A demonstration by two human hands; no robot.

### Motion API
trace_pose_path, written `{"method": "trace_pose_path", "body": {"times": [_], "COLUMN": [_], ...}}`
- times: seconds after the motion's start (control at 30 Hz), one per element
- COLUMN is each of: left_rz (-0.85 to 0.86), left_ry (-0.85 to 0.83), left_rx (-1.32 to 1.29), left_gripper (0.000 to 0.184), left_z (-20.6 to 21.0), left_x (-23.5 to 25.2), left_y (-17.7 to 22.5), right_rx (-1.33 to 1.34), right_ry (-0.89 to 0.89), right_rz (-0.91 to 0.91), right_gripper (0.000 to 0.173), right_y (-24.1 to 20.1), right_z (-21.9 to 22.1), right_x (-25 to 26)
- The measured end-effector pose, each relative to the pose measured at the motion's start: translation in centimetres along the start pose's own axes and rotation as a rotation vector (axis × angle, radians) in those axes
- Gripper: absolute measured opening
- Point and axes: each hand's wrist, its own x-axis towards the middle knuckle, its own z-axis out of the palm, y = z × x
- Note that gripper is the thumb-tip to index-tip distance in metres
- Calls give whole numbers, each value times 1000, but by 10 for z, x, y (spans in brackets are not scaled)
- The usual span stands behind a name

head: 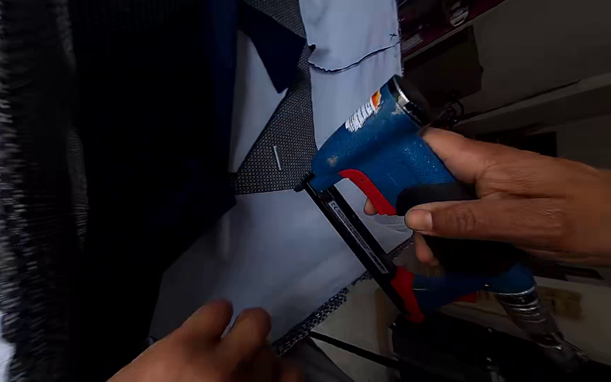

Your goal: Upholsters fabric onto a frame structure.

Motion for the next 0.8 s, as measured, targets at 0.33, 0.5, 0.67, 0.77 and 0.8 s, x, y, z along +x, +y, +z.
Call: {"method": "trace_pose_path", "body": {"times": [0.33, 0.5, 0.67, 0.77, 0.8], "left_rz": [114, 130, 150, 132, 127], "left_ry": [-402, -449, -544, -626, -652], "left_rx": [-203, -124, -88, -93, -99], "left_gripper": [70, 64, 56, 55, 55], "left_z": [131, 124, 112, 103, 100], "left_x": [186, 184, 187, 188, 189], "left_y": [-46, -42, -42, -42, -42], "right_rx": [167, 165, 153, 141, 138], "right_ry": [-299, -364, -332, -322, -316], "right_rz": [336, 586, 689, 727, 734], "right_gripper": [23, 18, 18, 17, 18], "right_y": [125, 137, 125, 116, 113], "right_z": [-71, -59, -42, -38, -37], "right_x": [-1, 22, 33, 38, 39]}}
